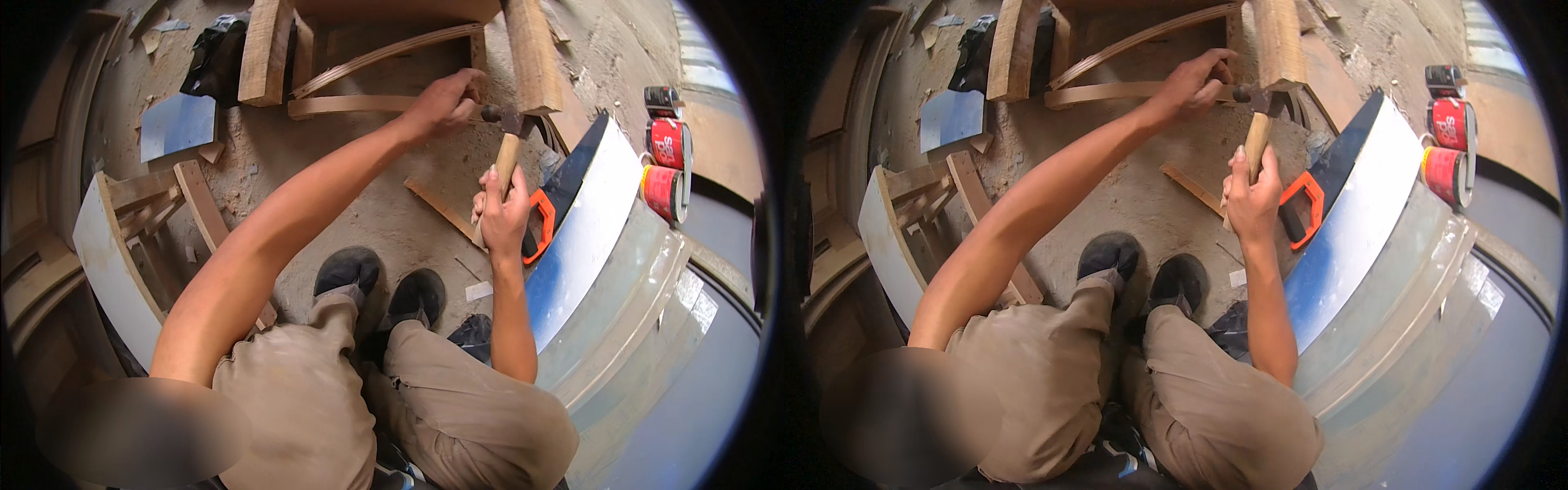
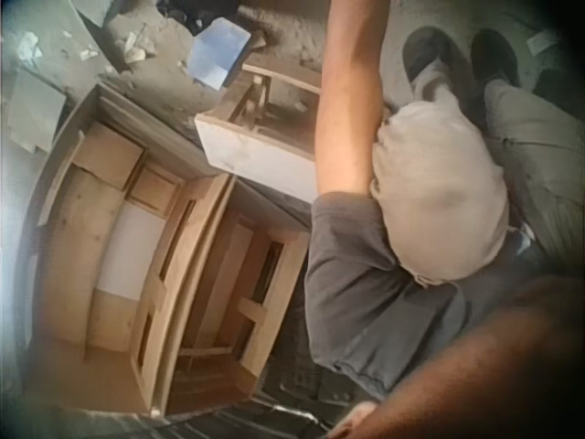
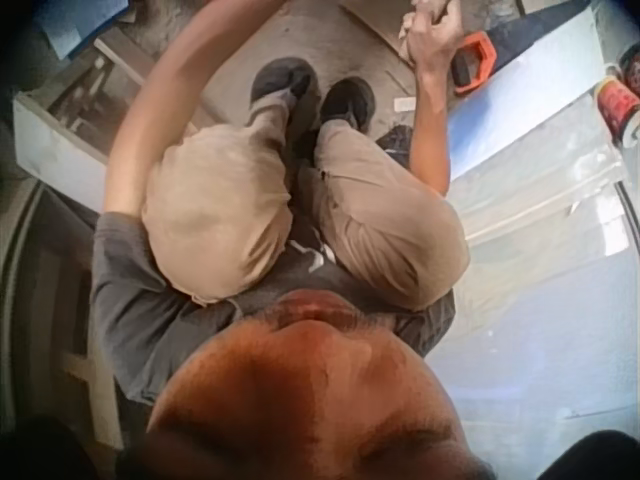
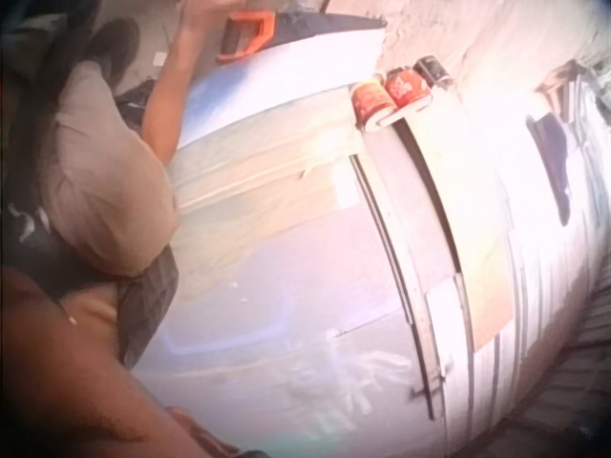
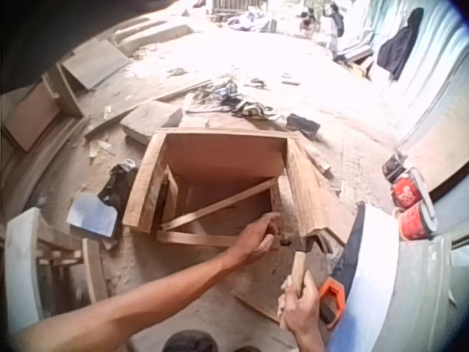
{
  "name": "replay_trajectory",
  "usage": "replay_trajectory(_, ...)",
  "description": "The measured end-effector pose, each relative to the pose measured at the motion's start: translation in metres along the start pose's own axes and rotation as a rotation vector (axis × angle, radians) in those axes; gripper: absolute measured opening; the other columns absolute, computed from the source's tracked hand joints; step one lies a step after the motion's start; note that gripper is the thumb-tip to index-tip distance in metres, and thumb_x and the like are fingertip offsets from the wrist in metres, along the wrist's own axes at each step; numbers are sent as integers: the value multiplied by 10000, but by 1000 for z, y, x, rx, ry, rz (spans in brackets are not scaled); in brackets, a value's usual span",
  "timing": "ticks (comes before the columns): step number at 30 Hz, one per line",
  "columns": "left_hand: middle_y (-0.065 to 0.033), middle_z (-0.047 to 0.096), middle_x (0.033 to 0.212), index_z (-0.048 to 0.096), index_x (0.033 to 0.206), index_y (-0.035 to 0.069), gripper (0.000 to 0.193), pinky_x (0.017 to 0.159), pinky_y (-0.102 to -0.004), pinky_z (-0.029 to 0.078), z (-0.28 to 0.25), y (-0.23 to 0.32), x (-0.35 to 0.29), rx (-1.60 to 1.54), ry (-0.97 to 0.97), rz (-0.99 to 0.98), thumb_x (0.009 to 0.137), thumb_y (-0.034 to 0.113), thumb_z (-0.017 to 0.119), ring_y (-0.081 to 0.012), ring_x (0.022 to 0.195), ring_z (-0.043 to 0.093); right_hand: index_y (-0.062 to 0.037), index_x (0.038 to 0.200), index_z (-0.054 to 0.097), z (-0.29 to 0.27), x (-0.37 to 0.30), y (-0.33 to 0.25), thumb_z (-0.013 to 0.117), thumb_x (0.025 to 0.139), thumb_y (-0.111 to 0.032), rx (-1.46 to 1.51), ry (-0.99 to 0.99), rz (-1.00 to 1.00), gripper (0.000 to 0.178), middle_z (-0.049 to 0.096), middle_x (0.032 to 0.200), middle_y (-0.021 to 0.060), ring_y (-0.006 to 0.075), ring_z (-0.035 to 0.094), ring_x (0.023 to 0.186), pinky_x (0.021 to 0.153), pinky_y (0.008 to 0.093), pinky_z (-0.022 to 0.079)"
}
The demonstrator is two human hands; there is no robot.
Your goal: The person assembles a small wooden frame by hand, positioning wooden pieces and securing them with nails using a hammer. The person then places a flat wooden board on top of the frame.
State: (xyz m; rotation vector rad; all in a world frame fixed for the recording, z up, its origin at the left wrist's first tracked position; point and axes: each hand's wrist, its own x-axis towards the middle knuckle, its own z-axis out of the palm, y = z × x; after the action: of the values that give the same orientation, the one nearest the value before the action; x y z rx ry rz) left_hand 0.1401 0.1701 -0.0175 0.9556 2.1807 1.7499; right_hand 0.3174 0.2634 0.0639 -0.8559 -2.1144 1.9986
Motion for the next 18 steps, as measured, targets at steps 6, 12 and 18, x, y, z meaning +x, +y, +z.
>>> replay_trajectory(6, -118, 686, 978, 523, 1311, -2, 467, 884, -358, 498, -5, 3, 6, -103, 5, -105, 855, 43, 435, -232, 955, 645, 9, 1056, 552, -5, 11, 3, 533, 1027, -271, -222, 63, -112, 282, 572, 699, 66, 135, 548, 520, 493, 322, 435)
replay_trajectory(12, -104, 671, 979, 528, 1311, 2, 471, 902, -342, 484, -7, -1, 6, -71, 14, -89, 854, 35, 417, -208, 951, 623, 92, 1308, 515, -8, 16, 5, 550, 999, -268, -539, 89, -184, 476, 660, 786, 266, 413, 670, 694, 615, 465, 496)
replay_trajectory(18, -99, 659, 1009, 533, 1310, 0, 476, 941, -338, 463, -7, 0, 8, -151, -15, -102, 856, 54, 398, -201, 982, 601, 151, 1320, 473, 1, 0, 26, 554, 996, -207, -549, 84, -360, 489, 656, 981, 350, 463, 682, 912, 749, 466, 547)
